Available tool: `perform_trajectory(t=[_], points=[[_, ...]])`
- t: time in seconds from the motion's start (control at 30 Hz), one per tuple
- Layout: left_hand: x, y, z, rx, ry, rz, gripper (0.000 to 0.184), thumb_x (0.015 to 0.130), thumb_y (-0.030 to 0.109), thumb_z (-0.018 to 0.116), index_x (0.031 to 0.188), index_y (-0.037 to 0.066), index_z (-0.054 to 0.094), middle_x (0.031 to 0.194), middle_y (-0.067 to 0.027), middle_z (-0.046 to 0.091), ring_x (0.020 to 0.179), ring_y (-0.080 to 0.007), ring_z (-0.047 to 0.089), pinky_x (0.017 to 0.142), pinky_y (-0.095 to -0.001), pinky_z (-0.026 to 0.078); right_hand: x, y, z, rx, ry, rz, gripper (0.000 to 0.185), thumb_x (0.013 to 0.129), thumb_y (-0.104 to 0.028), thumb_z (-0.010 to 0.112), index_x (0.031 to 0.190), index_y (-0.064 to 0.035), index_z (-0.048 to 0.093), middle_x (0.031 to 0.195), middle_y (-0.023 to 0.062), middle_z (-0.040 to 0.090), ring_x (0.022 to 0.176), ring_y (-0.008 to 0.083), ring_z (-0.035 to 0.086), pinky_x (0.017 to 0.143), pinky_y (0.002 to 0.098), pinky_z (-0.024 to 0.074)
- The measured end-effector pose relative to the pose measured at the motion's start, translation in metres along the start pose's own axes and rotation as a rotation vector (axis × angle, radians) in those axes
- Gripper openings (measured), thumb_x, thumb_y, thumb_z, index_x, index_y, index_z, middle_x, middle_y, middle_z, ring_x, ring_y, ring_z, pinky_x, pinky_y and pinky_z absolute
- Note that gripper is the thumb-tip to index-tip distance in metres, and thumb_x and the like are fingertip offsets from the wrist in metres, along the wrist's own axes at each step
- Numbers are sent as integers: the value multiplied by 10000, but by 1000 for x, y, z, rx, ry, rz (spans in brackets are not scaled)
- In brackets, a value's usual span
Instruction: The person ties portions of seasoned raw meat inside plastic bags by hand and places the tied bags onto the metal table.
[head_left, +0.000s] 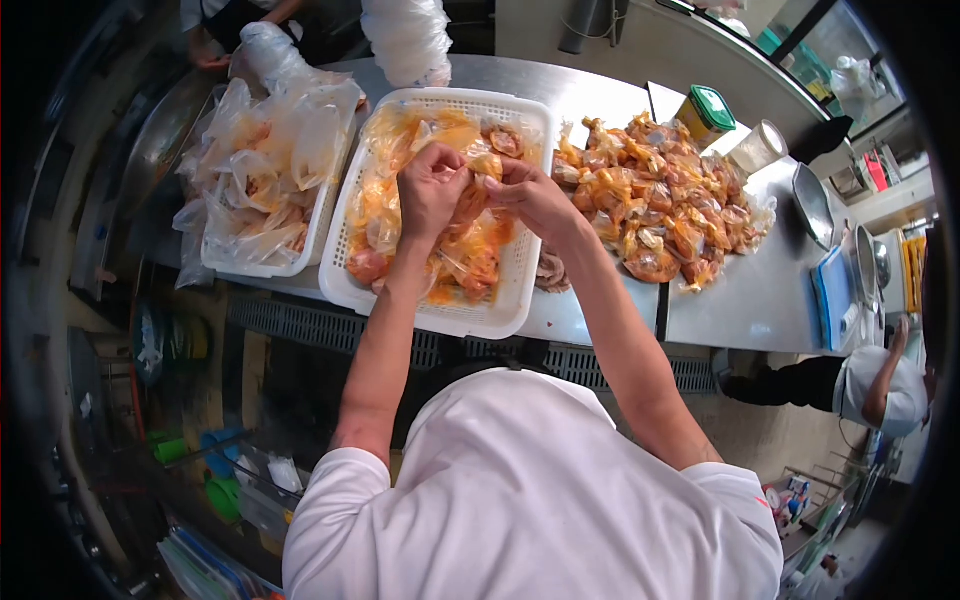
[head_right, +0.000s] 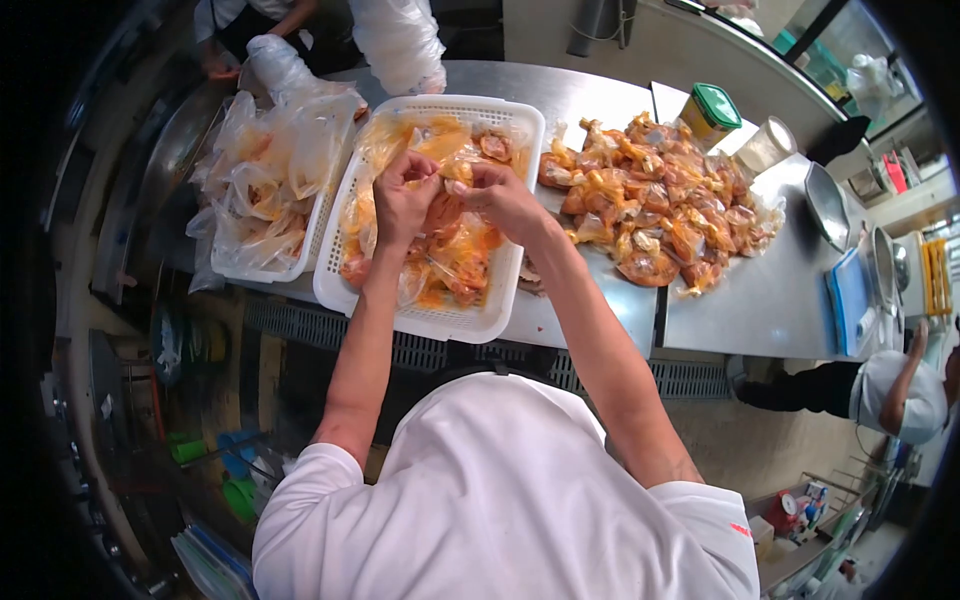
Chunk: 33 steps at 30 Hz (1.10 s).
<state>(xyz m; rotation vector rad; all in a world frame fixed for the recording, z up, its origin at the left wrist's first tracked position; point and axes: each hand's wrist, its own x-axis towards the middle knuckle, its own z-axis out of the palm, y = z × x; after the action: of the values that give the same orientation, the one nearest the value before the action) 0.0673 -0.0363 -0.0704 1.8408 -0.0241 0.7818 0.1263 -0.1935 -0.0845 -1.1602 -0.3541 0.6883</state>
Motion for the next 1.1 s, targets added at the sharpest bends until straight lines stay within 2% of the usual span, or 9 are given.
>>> perform_trajectory(t=[0.13,0.27,0.4,0.53,0.67,0.73,0.87,0.93,1.1], points=[[-11,11,16,367,-77,232,164,780,-18,708,923,21,639,821,-85,603,721,-239,629,689,-324,521,-22,-6,-18,106,-58,37,189,923,-126,715,1067,-4,699,880,4,672,780,80,577,706,257,466],[-28,28,26,21,-348,-74,195,806,8,701,998,27,673,890,-87,661,759,-192,661,655,-339,530,-53,-4,-15,-321,270,-165,166,855,-96,769,966,18,724,878,38,701,788,122,653,706,279,518],[-41,13,64,82,-334,-141,89,817,31,705,882,-11,661,800,-99,658,747,-188,657,637,-349,516,-73,11,-15,-682,484,-395,171,797,-34,762,957,-4,711,809,116,700,779,159,700,663,314,537],[-64,63,90,-26,-261,285,83,827,16,706,807,-10,631,735,-120,612,703,-219,620,656,-364,489,-72,8,-63,-957,467,-648,230,794,13,712,1015,-29,662,912,130,726,808,231,718,682,334,542],[-41,66,36,-118,-180,89,105,844,61,735,826,12,645,762,-70,627,721,-210,612,648,-343,480,-60,-29,-114,-1012,947,-536,253,818,-30,702,1066,-29,654,989,121,719,913,245,702,761,376,550],[-24,44,-13,187,-75,-9,152,846,101,754,953,27,674,836,-86,655,785,-221,636,730,-333,514,-62,-45,-130,-1091,1043,-518,299,831,-3,695,1123,-33,637,1075,145,695,971,253,695,735,370,561],[-8,-81,-66,645,101,30,300,821,198,773,1025,-6,690,975,-160,689,843,-340,673,800,-450,539,-53,-36,-82,-936,803,-340,384,893,-36,701,1259,-56,589,1256,123,642,1011,249,687,758,325,598],[-11,-148,-65,741,-74,-268,393,796,256,794,1093,21,692,948,-152,688,873,-382,658,846,-477,523,-41,-16,-45,-702,514,-242,417,884,-57,730,1276,-81,590,1233,133,649,1008,226,686,749,303,604],[20,-95,-65,726,-338,-380,440,777,264,804,1161,87,681,1084,-176,701,1003,-333,669,846,-433,530,-26,-7,16,-798,220,-294,353,859,-36,729,1199,-72,640,1088,137,700,909,216,693,721,329,570]])
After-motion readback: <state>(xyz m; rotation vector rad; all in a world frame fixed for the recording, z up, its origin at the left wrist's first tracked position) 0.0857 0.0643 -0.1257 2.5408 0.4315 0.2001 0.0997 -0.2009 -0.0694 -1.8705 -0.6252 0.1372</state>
